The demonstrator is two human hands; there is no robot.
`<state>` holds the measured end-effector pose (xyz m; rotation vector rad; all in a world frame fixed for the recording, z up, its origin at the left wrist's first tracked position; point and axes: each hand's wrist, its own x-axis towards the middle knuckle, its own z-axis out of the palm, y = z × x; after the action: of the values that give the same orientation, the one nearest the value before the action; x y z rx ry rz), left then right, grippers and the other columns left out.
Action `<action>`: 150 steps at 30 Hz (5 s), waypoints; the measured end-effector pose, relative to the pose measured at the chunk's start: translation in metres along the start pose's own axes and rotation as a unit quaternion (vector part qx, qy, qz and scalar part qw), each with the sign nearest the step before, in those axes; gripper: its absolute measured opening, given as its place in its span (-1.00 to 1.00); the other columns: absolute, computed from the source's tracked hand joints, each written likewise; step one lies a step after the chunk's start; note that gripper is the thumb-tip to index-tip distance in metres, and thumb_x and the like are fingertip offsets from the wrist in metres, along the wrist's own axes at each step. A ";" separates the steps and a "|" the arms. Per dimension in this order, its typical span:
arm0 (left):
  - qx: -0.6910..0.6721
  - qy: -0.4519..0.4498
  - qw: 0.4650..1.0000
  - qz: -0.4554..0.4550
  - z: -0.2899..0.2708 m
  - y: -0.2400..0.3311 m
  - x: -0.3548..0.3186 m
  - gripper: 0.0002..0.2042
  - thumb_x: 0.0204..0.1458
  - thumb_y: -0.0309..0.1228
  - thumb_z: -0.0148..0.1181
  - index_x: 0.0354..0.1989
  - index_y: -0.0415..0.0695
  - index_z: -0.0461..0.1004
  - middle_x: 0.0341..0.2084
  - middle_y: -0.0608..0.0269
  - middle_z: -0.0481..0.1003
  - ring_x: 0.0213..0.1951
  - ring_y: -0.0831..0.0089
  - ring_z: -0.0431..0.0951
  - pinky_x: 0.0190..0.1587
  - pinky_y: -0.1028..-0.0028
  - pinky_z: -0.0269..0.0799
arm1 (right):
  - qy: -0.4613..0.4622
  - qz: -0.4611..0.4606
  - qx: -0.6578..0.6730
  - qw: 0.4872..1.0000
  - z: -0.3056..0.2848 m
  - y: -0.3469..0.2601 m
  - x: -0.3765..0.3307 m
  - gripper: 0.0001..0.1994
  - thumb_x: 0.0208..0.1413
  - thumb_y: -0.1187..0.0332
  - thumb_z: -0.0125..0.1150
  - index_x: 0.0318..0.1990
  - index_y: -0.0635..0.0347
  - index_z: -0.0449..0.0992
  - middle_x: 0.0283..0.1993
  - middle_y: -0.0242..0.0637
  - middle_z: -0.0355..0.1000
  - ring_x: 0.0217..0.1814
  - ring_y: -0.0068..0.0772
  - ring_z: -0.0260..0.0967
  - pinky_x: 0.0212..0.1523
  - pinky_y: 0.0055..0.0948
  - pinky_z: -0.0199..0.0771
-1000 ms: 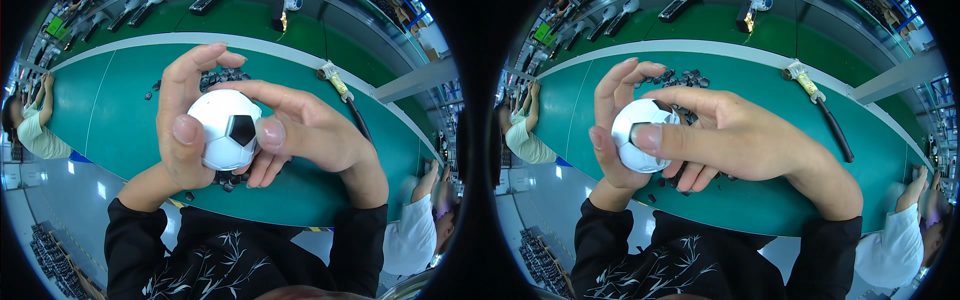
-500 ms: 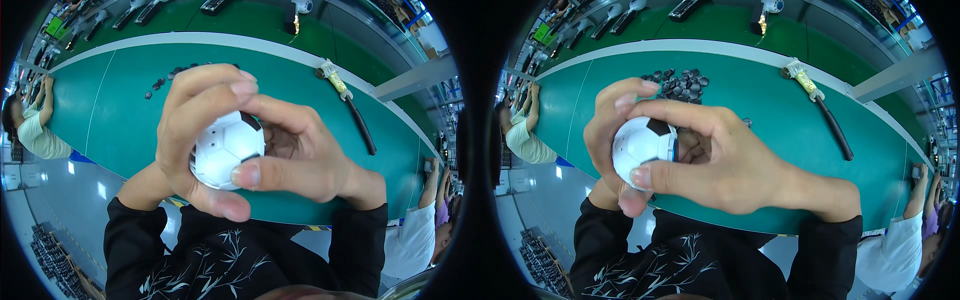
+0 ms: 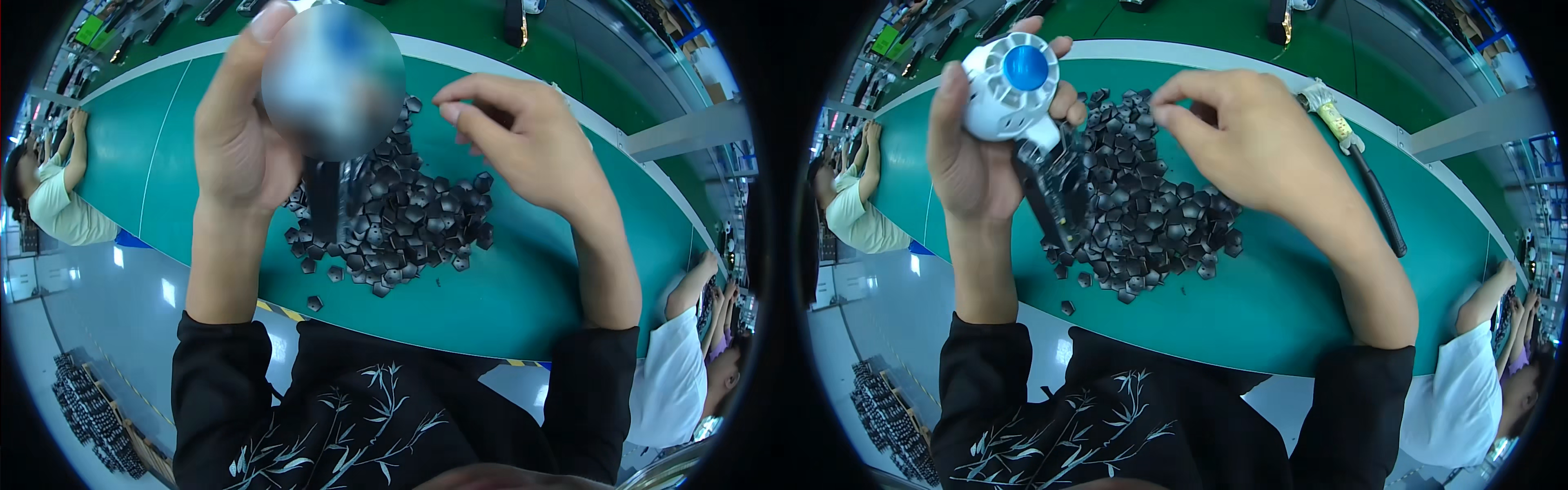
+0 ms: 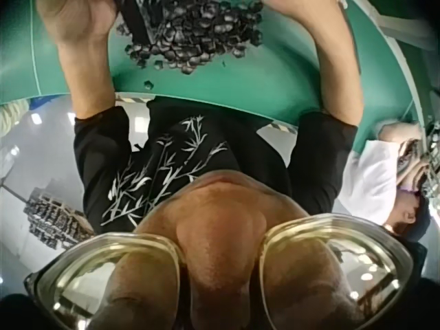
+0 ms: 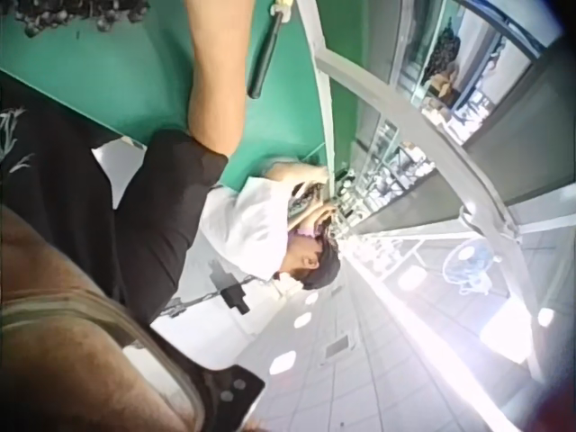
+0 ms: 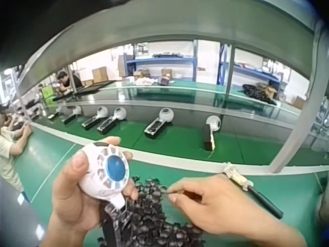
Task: Manually assemble plastic shell components onto handheld electronic devices at a production station.
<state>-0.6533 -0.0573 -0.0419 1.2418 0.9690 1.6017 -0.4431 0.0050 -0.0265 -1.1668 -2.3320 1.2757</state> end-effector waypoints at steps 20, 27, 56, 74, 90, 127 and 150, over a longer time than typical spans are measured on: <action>-0.284 -0.024 0.932 -0.225 0.013 -0.035 -0.003 -0.43 0.20 0.10 -0.04 -0.13 -0.30 0.42 -0.46 -0.01 0.54 -0.69 0.38 0.46 -0.64 0.41 0.46 | 0.026 -0.154 -0.057 0.986 0.038 0.041 0.024 -0.85 0.02 0.50 0.28 -0.24 0.33 0.60 -0.38 -0.25 0.47 -0.46 -0.44 0.35 -0.38 -0.48 0.41; -0.210 0.053 0.955 -0.205 0.020 -0.032 -0.005 -0.45 0.21 0.10 -0.03 -0.22 -0.29 0.41 -0.57 0.08 0.50 -0.70 0.42 0.47 -0.62 0.47 0.45 | 0.088 -0.064 0.152 0.982 -0.002 0.020 0.019 -0.92 0.07 0.50 0.30 -0.30 0.32 0.63 -0.41 -0.31 0.49 -0.46 -0.58 0.34 -0.41 -0.63 0.39; 0.013 0.008 0.989 -0.146 0.036 -0.022 -0.031 -0.27 0.14 0.23 -0.08 0.18 -0.24 0.26 -0.15 -0.02 0.45 -0.34 0.31 0.57 -0.34 0.44 0.55 | -0.101 -0.047 0.302 0.947 0.009 -0.002 -0.002 -0.58 0.11 0.44 0.27 0.15 0.28 0.42 -0.03 -0.16 0.47 -0.04 -0.42 0.42 -0.08 -0.57 0.46; 0.057 -0.082 0.988 -0.114 0.033 -0.010 -0.026 -0.09 -0.25 0.08 0.38 0.24 -0.26 0.24 0.01 -0.01 0.42 -0.05 0.22 0.51 0.00 0.31 0.49 | 0.035 -0.191 0.236 0.952 0.033 0.000 -0.019 -0.61 0.13 0.43 0.15 0.14 0.28 0.42 -0.05 -0.18 0.45 -0.11 -0.40 0.43 -0.16 -0.54 0.51; -0.306 -0.106 0.922 -0.211 -0.022 -0.042 0.008 -0.32 0.23 0.09 -0.13 0.11 -0.41 0.33 -0.30 -0.19 0.49 -0.66 0.42 0.43 -0.74 0.60 0.30 | -0.050 -0.056 -0.172 0.982 0.026 0.032 0.013 -0.84 0.05 0.43 0.24 -0.22 0.26 0.59 -0.40 -0.24 0.51 -0.46 -0.33 0.43 -0.38 -0.41 0.45; -0.082 0.097 0.976 -0.178 0.017 -0.033 -0.015 -0.65 0.13 -0.13 0.05 -0.21 -0.20 0.49 -0.43 0.15 0.54 -0.52 0.51 0.43 -0.47 0.58 0.28 | -0.010 -0.042 0.261 0.964 0.003 -0.003 -0.009 -0.89 -0.02 0.55 0.39 -0.30 0.31 0.62 -0.42 -0.30 0.54 -0.42 -0.61 0.42 -0.36 -0.71 0.44; -0.170 0.083 0.933 -0.304 0.021 -0.025 -0.021 -0.66 0.12 -0.14 0.09 -0.14 -0.18 0.45 -0.39 0.16 0.47 -0.39 0.48 0.43 -0.37 0.56 0.33 | -0.006 0.017 0.385 0.923 0.021 0.002 0.002 -0.67 0.07 0.39 0.37 -0.04 0.31 0.46 -0.28 -0.25 0.46 -0.34 -0.51 0.38 -0.32 -0.60 0.44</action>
<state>-0.6258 -0.0679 -0.0676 0.4986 1.0016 1.3071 -0.4553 -0.0058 -0.0408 -0.9064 -1.5301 1.9422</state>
